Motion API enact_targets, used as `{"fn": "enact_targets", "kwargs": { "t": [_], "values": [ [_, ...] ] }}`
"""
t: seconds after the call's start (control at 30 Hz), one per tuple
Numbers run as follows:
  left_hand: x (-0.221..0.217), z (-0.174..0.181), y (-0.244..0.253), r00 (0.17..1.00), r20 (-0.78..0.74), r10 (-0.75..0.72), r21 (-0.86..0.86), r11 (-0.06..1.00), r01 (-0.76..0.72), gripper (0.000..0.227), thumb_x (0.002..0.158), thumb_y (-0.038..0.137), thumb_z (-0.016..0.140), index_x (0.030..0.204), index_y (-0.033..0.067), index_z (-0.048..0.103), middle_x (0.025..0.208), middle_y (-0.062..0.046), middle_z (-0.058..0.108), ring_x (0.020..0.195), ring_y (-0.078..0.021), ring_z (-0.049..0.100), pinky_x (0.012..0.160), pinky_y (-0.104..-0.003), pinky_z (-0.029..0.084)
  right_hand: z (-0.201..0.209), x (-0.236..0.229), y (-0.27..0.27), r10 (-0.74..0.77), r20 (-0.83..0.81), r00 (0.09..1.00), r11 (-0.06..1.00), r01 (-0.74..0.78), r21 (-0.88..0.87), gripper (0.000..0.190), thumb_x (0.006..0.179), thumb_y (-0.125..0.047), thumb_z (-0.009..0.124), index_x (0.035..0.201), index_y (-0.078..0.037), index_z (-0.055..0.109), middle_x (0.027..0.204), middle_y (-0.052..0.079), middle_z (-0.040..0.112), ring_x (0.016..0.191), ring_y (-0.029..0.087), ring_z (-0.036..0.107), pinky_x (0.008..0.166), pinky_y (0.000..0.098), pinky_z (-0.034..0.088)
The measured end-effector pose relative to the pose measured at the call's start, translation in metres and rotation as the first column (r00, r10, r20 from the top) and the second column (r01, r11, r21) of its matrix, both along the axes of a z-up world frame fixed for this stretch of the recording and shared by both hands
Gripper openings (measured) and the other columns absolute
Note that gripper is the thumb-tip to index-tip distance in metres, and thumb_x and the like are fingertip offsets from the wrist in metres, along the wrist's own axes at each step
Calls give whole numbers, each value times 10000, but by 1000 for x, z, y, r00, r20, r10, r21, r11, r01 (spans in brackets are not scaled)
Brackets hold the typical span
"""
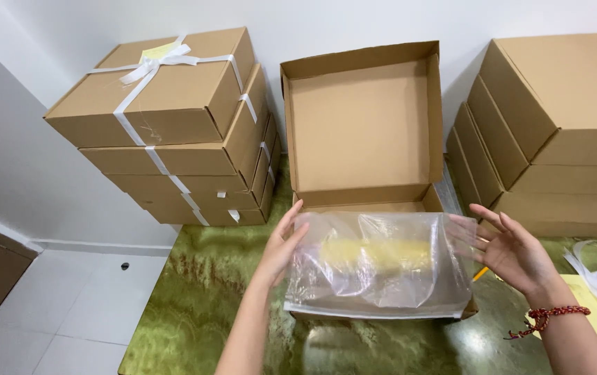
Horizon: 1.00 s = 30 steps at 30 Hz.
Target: Untying ribbons from boxes, opening them, and hanging yellow shirts on a clothing rack
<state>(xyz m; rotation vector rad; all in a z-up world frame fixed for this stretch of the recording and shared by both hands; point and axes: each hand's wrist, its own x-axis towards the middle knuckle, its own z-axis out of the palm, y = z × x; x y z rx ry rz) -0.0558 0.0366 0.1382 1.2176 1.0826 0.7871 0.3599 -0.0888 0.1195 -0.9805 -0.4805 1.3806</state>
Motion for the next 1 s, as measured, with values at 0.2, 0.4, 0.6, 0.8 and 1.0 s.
{"fn": "enact_targets", "kwargs": {
  "t": [0.2, 0.4, 0.6, 0.8, 1.0],
  "values": [
    [-15, 38, -26, 981, 156, 117, -63, 992, -108, 609, 981, 216, 675, 1581, 272, 589, 1194, -47, 559, 789, -92, 504, 542, -192, 463, -7, 10, -33, 111, 161, 981, 991, -122, 57, 614, 1095, -440, 503, 1601, -97, 548, 1246, 181, 743, 949, 266, 722, 777, 483, 604],
    [-21, 62, -52, 907, 302, 294, 8, 950, -311, 483, 992, 202, 636, 1475, 214, 651, 1395, -2, 674, 831, -125, 573, 646, -241, 507, -17, 25, -64, -91, 214, 973, 992, 70, 104, 620, 1163, -623, 472, 1373, -86, 703, 1144, 144, 748, 887, 275, 713, 691, 439, 562],
    [-12, 96, -90, 858, 468, 211, 268, 892, -365, 370, 1090, 187, 490, 1384, 27, 649, 1319, -162, 728, 1149, -230, 740, 873, -347, 651, 15, 10, -90, -126, 237, 963, 931, 32, 364, 753, 957, -675, 696, 1291, 0, 692, 1245, 368, 742, 1069, 490, 764, 839, 520, 641],
    [29, 103, -106, 922, 370, 117, 661, 664, -350, 483, 1080, 143, 557, 1544, 51, 465, 1656, -99, 292, 1378, -275, 617, 1149, -410, 573, 56, -28, -122, -246, 359, 900, 891, 65, 448, 397, 1033, -147, 591, 1343, 97, 639, 1319, 372, 718, 1089, 462, 774, 765, 417, 655],
    [88, 117, -127, 997, -53, 63, 910, 415, 22, 378, 1085, 256, 603, 1458, 194, 608, 1673, -105, 413, 1547, -294, 449, 1320, -562, 351, 98, -60, -141, -343, 703, 623, 935, 159, 316, 331, 1062, -78, 528, 1207, 124, 746, 1053, 273, 841, 1349, 317, 718, 677, 415, 700]
  ]
}}
